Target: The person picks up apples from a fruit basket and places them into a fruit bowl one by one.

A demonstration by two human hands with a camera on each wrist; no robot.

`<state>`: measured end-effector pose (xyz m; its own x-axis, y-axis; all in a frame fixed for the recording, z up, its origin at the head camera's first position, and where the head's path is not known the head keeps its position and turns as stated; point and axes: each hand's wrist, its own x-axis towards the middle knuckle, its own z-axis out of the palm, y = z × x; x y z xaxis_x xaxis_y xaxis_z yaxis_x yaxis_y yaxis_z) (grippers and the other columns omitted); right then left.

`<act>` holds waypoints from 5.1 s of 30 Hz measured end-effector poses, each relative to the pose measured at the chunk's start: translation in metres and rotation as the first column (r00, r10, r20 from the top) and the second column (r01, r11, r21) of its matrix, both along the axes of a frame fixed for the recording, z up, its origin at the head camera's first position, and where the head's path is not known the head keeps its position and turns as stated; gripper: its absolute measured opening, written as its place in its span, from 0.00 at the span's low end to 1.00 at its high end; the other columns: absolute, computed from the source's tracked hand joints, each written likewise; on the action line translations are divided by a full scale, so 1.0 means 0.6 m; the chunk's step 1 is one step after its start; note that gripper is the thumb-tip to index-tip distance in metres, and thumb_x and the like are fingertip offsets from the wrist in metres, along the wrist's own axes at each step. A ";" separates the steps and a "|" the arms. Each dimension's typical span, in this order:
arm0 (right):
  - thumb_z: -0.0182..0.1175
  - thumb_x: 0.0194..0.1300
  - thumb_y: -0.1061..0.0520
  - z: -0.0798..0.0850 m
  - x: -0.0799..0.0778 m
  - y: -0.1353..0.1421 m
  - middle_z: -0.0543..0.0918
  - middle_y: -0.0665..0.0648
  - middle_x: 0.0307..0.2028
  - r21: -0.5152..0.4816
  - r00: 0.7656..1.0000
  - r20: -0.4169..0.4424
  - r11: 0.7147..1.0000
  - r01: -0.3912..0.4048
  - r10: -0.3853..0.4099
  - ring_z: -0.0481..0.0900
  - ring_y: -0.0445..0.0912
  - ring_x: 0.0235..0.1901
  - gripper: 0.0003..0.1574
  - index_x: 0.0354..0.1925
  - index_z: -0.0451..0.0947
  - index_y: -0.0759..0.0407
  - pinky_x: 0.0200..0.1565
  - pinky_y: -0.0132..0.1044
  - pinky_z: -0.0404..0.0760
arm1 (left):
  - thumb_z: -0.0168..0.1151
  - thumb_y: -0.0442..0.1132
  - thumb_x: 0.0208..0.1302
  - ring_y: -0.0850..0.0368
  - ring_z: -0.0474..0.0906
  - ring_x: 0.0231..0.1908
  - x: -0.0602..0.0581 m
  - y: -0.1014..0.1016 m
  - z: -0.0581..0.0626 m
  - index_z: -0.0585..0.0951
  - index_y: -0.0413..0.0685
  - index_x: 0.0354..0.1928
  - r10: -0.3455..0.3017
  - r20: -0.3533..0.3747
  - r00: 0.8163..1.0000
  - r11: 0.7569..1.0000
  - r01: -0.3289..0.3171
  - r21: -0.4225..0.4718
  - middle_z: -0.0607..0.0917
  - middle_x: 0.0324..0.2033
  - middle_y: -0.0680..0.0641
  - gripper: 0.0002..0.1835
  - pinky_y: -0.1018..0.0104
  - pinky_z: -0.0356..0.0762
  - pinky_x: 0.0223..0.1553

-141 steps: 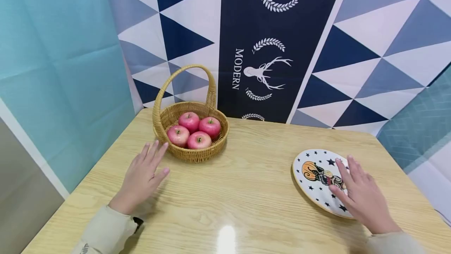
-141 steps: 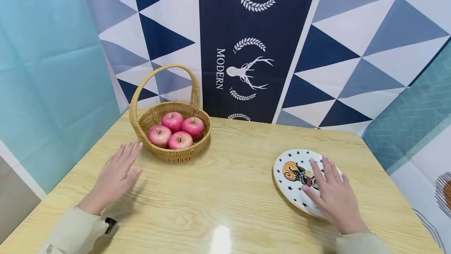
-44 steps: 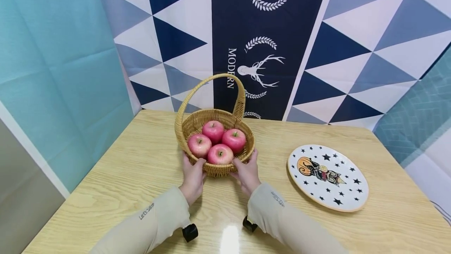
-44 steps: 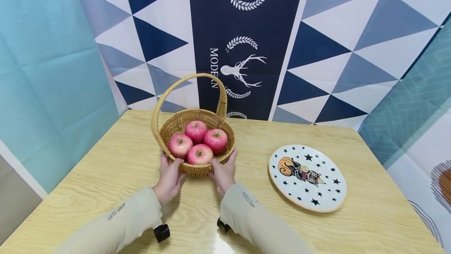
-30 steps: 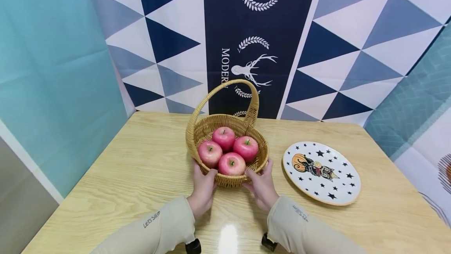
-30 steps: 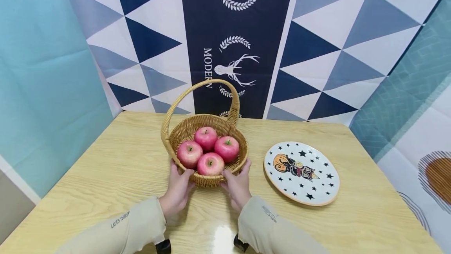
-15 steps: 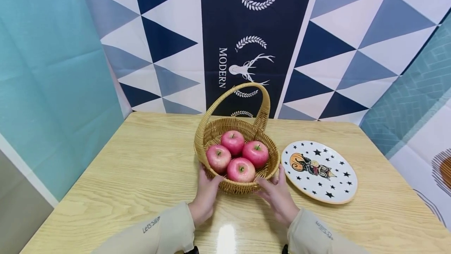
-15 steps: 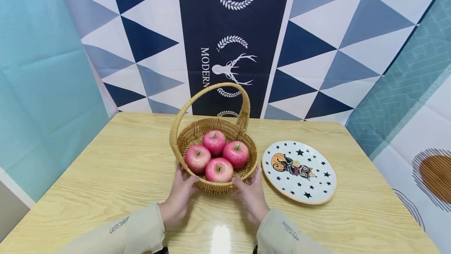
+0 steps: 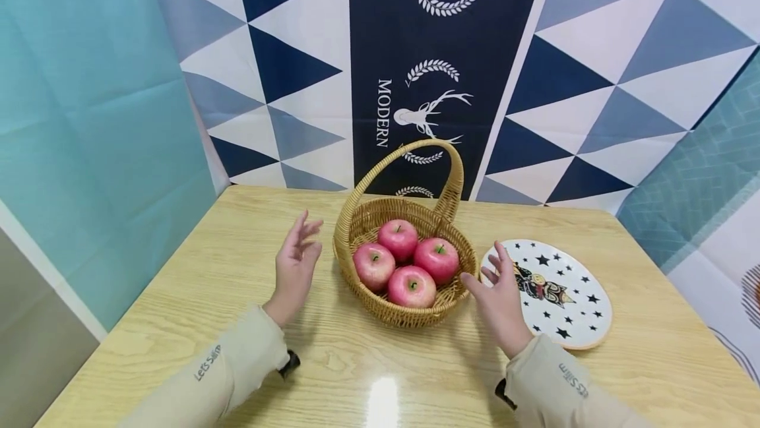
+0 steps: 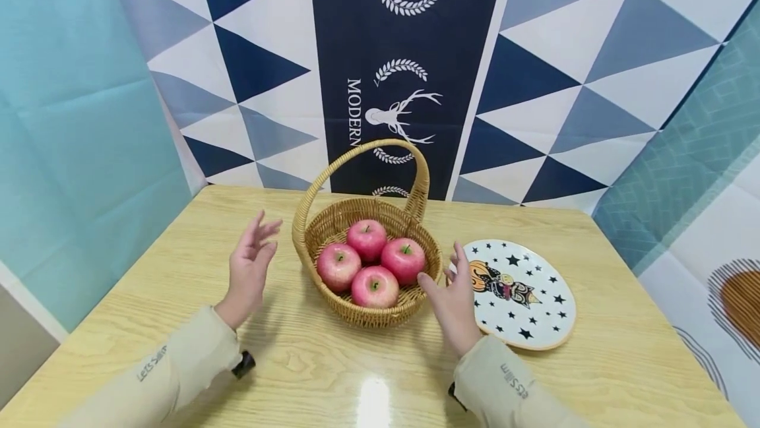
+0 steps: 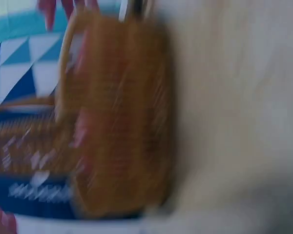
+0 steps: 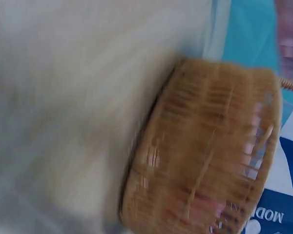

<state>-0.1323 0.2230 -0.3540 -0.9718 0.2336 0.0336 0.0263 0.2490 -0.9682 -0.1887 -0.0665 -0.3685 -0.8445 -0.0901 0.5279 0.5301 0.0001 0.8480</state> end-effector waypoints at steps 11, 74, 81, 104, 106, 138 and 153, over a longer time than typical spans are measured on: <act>0.63 0.57 0.67 0.008 -0.040 -0.001 0.61 0.69 0.65 0.254 0.973 -0.199 0.965 -0.066 0.119 0.72 0.62 0.55 0.47 0.71 0.54 0.66 0.45 0.35 0.77 | 0.64 0.36 0.48 0.35 0.69 0.55 -0.073 -0.002 0.053 0.66 0.48 0.68 -0.106 -0.554 0.826 0.909 -0.146 -0.391 0.76 0.53 0.32 0.40 0.43 0.65 0.57; 0.66 0.43 0.55 -0.017 -0.109 -0.066 0.81 0.51 0.36 0.700 0.739 0.151 0.457 -0.549 0.657 0.76 0.42 0.35 0.33 0.51 0.76 0.61 0.43 0.37 0.76 | 0.65 0.43 0.51 0.43 0.69 0.59 -0.094 0.036 0.109 0.68 0.40 0.66 -0.217 -0.377 0.900 0.768 -0.081 -0.636 0.73 0.62 0.40 0.38 0.50 0.64 0.61; 0.66 0.41 0.53 -0.014 -0.110 -0.065 0.80 0.50 0.34 0.707 0.742 0.134 0.461 -0.536 0.656 0.75 0.42 0.33 0.34 0.51 0.77 0.59 0.40 0.36 0.76 | 0.65 0.44 0.51 0.43 0.70 0.58 -0.094 0.036 0.107 0.68 0.42 0.67 -0.209 -0.372 0.905 0.763 -0.087 -0.640 0.74 0.62 0.40 0.38 0.49 0.65 0.60; 0.66 0.40 0.54 0.010 -0.109 -0.067 0.81 0.51 0.34 0.691 0.756 0.174 0.468 -0.550 0.632 0.75 0.44 0.31 0.38 0.54 0.75 0.61 0.38 0.36 0.76 | 0.65 0.45 0.50 0.42 0.73 0.55 -0.094 0.033 0.107 0.68 0.41 0.66 -0.212 -0.397 0.893 0.763 -0.103 -0.638 0.76 0.59 0.38 0.38 0.48 0.68 0.57; 0.66 0.39 0.54 0.012 -0.110 -0.068 0.81 0.52 0.34 0.690 0.757 0.168 0.472 -0.548 0.632 0.75 0.43 0.31 0.39 0.54 0.75 0.62 0.38 0.36 0.76 | 0.64 0.45 0.50 0.42 0.73 0.55 -0.094 0.033 0.107 0.68 0.41 0.66 -0.210 -0.395 0.894 0.761 -0.104 -0.640 0.76 0.59 0.39 0.38 0.48 0.68 0.57; 0.70 0.38 0.48 0.012 -0.115 -0.041 0.80 0.60 0.49 0.669 0.678 -0.057 0.532 -0.519 0.733 0.74 0.54 0.47 0.48 0.60 0.73 0.63 0.46 0.46 0.76 | 0.65 0.44 0.50 0.42 0.69 0.60 -0.102 0.029 0.107 0.69 0.40 0.65 -0.224 -0.475 0.851 0.745 -0.165 -0.647 0.73 0.60 0.35 0.38 0.50 0.66 0.60; 0.71 0.38 0.47 0.017 -0.100 -0.026 0.78 0.58 0.48 0.655 0.693 -0.029 0.537 -0.531 0.721 0.69 0.56 0.50 0.46 0.58 0.74 0.61 0.47 0.47 0.75 | 0.66 0.43 0.50 0.42 0.70 0.59 -0.102 0.033 0.105 0.69 0.40 0.65 -0.230 -0.492 0.840 0.752 -0.167 -0.637 0.74 0.59 0.36 0.38 0.51 0.66 0.60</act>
